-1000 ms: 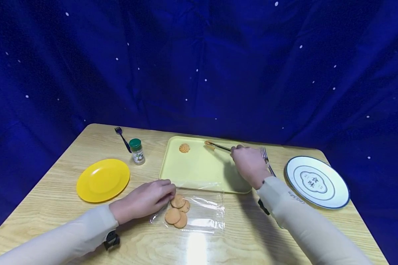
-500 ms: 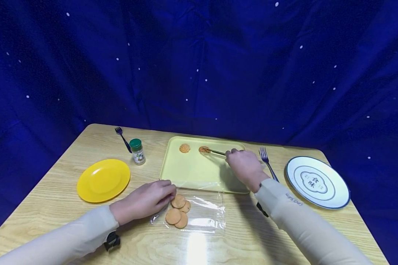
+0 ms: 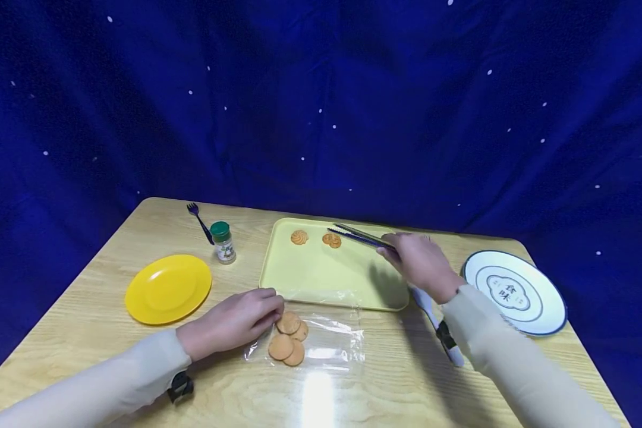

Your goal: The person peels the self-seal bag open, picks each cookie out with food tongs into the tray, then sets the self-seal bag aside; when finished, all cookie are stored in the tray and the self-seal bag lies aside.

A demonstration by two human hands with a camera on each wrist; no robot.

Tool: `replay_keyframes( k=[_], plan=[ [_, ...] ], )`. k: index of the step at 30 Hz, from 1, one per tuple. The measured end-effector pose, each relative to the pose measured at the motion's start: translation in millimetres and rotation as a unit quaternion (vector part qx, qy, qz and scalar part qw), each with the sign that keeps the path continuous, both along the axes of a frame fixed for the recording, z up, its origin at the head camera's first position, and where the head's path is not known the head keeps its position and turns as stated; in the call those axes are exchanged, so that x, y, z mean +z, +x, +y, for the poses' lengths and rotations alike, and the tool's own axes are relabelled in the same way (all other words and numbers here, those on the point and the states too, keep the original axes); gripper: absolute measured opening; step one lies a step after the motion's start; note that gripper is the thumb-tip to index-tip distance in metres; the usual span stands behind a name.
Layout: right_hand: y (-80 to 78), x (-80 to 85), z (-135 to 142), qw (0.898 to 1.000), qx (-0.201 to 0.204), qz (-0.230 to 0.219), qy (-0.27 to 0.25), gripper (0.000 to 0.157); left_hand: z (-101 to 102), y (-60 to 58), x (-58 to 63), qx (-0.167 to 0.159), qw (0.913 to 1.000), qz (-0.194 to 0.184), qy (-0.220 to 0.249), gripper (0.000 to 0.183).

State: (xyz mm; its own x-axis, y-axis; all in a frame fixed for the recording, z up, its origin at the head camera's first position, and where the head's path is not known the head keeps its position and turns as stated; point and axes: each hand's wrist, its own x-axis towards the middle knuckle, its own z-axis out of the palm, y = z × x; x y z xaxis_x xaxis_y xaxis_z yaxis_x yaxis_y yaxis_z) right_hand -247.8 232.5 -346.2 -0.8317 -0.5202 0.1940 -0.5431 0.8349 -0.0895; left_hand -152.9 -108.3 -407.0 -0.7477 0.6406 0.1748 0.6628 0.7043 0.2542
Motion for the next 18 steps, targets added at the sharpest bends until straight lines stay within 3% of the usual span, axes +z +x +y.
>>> replay_keyframes(
  k=[4, 10, 13, 18],
  plan=[
    [10.3, 15.0, 34, 0.99, 0.02, -0.108, -0.09, 0.021, -3, 0.4, 0.9, 0.002, 1.0, -0.003, 0.003, 0.006],
    [35.2, 15.6, 90, 0.948, 0.056, -0.248, -0.192, 0.013, -4, -1.6, 1.7, 0.007, 0.9999, -0.013, -0.002, 0.007],
    [46.5, 8.9, 111, 0.919, 0.081, -0.31, -0.232, 0.015, -6, -3.0, 2.9, 0.009, 0.9999, -0.012, 0.001, 0.007],
    [59.1, -6.9, 124, 0.855, 0.148, -0.421, -0.263, 0.022, -6, -3.9, 4.1, 0.011, 0.9997, -0.02, -0.004, 0.007]
  ],
)
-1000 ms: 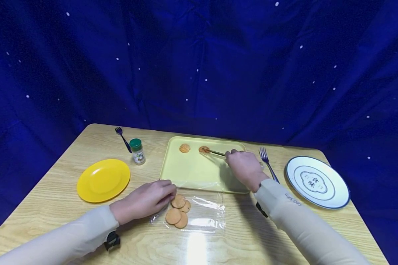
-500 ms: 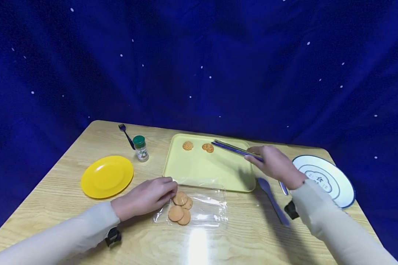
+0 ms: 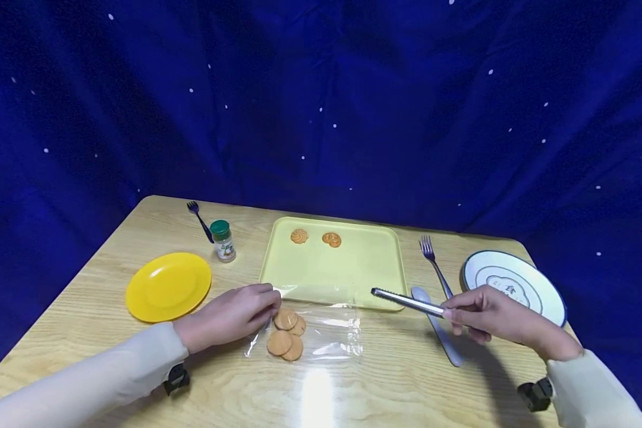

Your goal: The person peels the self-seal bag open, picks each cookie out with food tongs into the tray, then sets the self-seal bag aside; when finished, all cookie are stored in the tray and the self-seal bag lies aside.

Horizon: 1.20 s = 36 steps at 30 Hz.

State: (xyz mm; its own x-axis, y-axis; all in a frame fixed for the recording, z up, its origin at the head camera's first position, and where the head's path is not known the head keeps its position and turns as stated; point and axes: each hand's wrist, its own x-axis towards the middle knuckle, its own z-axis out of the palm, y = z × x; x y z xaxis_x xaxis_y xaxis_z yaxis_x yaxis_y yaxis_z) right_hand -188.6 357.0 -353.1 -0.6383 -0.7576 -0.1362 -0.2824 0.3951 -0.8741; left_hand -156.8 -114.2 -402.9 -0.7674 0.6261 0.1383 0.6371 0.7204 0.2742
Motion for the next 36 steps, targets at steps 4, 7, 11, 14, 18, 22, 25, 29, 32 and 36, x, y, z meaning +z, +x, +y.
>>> replay_keyframes(
  k=[4, 7, 11, 14, 18, 22, 25, 29, 32, 36],
  plan=[
    [2.1, -10.6, -9, 0.998, 0.041, -0.054, 0.005, 0.021, 1, -0.4, 0.3, -0.005, 1.0, -0.001, -0.007, 0.008],
    [-0.1, -15.9, -22, 0.996, 0.055, -0.064, 0.009, 0.02, 3, -2.4, 0.5, -0.012, 0.9999, 0.003, -0.009, 0.008],
    [-5.0, -22.9, -45, 0.996, 0.063, -0.062, 0.007, 0.02, 5, -4.7, 0.9, -0.018, 0.9997, 0.009, -0.011, 0.008],
    [-9.3, -28.7, -64, 0.996, 0.066, -0.053, 0.018, 0.023, 7, -5.7, 1.1, -0.02, 0.9996, 0.014, -0.014, 0.007],
    [-14.0, -33.8, -85, 0.996, 0.063, -0.044, 0.043, 0.026, 10, -6.9, 1.0, -0.024, 0.9995, 0.018, -0.011, 0.005],
    [-18.0, -34.1, -100, 0.996, 0.052, -0.038, 0.068, 0.028, 13, -7.5, 1.9, -0.028, 0.9994, 0.016, -0.009, 0.005],
    [-20.9, -32.9, -107, 0.995, 0.048, -0.039, 0.081, 0.028, 14, -7.6, 2.4, -0.027, 0.9994, 0.018, -0.011, 0.005],
    [-24.9, -31.5, -113, 0.993, 0.051, -0.039, 0.095, 0.026, 16, -8.5, 2.3, -0.028, 0.9993, 0.023, -0.012, 0.005],
    [-27.9, -30.2, -117, 0.993, 0.059, -0.036, 0.1, 0.025, 16, -9.2, 2.4, -0.029, 0.9991, 0.026, -0.013, 0.006],
    [-30.4, -27.5, -120, 0.993, 0.068, -0.035, 0.092, 0.025, 17, -9.7, 2.4, -0.029, 0.9992, 0.025, -0.012, 0.005]
  ],
)
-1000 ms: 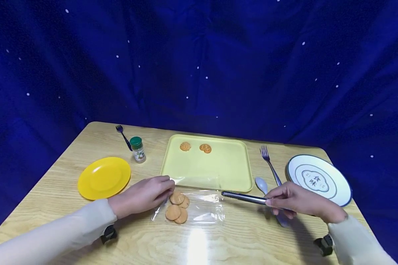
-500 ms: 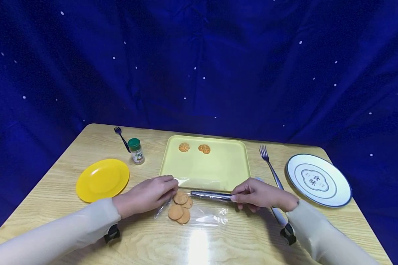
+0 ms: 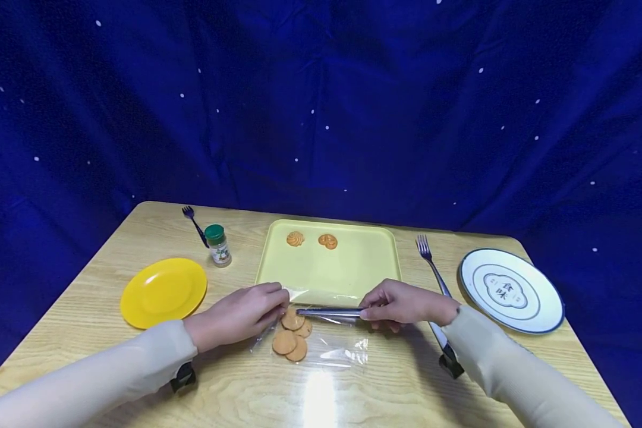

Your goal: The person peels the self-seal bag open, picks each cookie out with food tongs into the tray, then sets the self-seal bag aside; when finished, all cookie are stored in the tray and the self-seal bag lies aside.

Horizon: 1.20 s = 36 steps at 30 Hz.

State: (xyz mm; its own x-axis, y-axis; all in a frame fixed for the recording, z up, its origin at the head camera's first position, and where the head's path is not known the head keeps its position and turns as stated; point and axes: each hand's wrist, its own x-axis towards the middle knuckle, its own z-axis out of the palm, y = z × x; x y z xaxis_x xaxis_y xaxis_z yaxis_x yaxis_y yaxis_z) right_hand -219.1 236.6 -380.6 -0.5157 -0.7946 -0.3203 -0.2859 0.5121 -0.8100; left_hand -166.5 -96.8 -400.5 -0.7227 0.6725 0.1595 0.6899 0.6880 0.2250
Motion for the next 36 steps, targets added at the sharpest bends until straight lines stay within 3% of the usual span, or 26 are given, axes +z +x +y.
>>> replay_keyframes(
  k=[16, 21, 26, 31, 34, 36],
  plan=[
    [0.7, 11.8, 4, 1.0, 0.012, -0.014, -0.009, 0.026, -1, 1.1, -0.8, 0.015, 0.9997, -0.02, -0.004, 0.005],
    [4.5, 21.0, 30, 1.0, 0.006, -0.027, -0.013, 0.025, -1, 1.8, -1.8, 0.013, 0.9998, -0.015, 0.0, 0.004],
    [13.0, 30.0, 74, 1.0, -0.006, -0.027, -0.011, 0.02, -1, 1.6, -4.4, 0.005, 0.9998, -0.011, 0.012, 0.005],
    [10.9, 42.1, 114, 0.999, -0.041, -0.017, -0.012, 0.021, -2, 0.0, -4.8, 0.004, 0.9997, -0.017, 0.018, 0.004],
    [1.6, 46.2, 124, 0.995, -0.092, 0.03, 0.004, 0.02, -2, -0.6, -5.9, 0.004, 0.9996, -0.015, 0.021, 0.005],
    [-5.2, 48.0, 123, 0.987, -0.143, 0.072, 0.023, 0.021, 0, -0.7, -6.8, 0.0, 0.9996, -0.015, 0.024, 0.004]
  ],
)
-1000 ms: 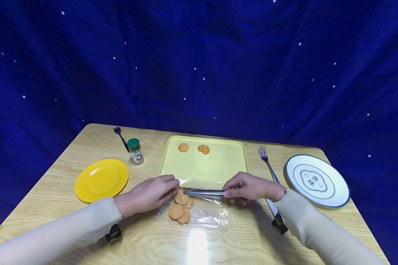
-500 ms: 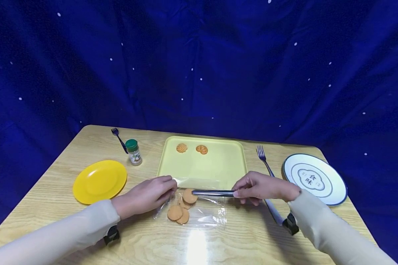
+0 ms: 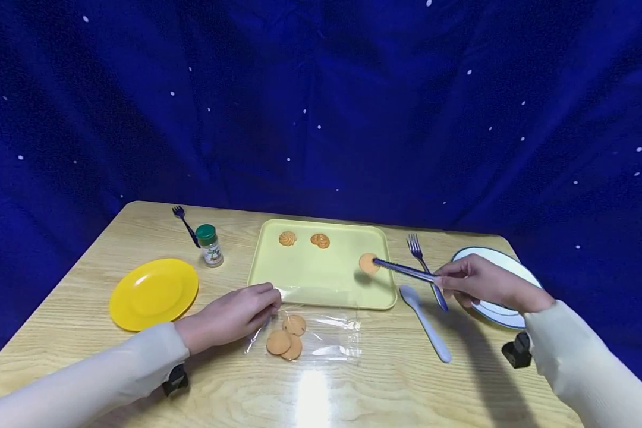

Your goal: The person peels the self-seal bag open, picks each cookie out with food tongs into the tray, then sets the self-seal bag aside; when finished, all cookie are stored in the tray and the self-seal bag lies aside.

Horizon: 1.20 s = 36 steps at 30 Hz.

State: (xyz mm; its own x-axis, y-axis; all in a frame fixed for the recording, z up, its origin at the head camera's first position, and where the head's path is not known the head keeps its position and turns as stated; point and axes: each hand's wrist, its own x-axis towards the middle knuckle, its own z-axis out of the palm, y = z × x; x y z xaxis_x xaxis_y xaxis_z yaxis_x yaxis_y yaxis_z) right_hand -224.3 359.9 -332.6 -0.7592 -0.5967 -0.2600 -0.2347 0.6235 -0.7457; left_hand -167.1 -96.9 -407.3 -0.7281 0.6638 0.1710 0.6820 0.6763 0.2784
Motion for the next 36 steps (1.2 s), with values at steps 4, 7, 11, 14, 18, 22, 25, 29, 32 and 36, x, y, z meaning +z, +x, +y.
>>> replay_keyframes(
  k=[4, 7, 11, 14, 18, 22, 25, 29, 32, 36],
  plan=[
    [-13.9, 0.3, -20, 0.986, -0.078, 0.126, 0.074, 0.021, 2, 0.4, -1.6, -0.007, 0.9999, -0.007, 0.001, 0.004],
    [-22.3, -5.0, -42, 0.949, -0.087, 0.257, 0.159, 0.017, 3, 0.5, -2.7, -0.008, 0.9999, -0.007, 0.004, 0.004],
    [-27.4, -17.8, -66, 0.882, -0.087, 0.383, 0.26, 0.017, 5, 0.2, -2.8, -0.009, 0.9999, 0.003, 0.012, 0.005],
    [-26.3, -25.7, -76, 0.852, -0.077, 0.425, 0.294, 0.017, 8, 0.1, -3.2, -0.015, 0.9998, 0.007, 0.013, 0.005],
    [-23.3, -28.8, -85, 0.826, -0.044, 0.46, 0.324, 0.015, 8, 0.1, -3.9, -0.014, 0.9998, 0.012, 0.008, 0.005],
    [-20.8, -26.5, -92, 0.806, -0.011, 0.473, 0.355, 0.011, 7, -0.3, -2.6, -0.013, 0.9998, 0.015, 0.01, 0.006],
    [-19.2, -25.3, -95, 0.798, 0.005, 0.476, 0.37, 0.006, 7, -1.0, -1.6, -0.015, 0.9998, 0.013, 0.01, 0.006],
    [-18.3, -24.3, -98, 0.801, 0.01, 0.474, 0.366, 0.008, 8, -1.6, -1.0, -0.014, 0.9998, 0.012, 0.008, 0.006],
    [-17.4, -20.8, -97, 0.811, 0.005, 0.465, 0.356, 0.008, 8, -1.4, -1.0, -0.015, 0.9998, 0.012, 0.006, 0.007],
    [-15.6, -12.9, -93, 0.821, -0.004, 0.463, 0.332, 0.015, 8, -1.0, -1.0, -0.017, 0.9997, 0.015, 0.005, 0.007]
  ],
)
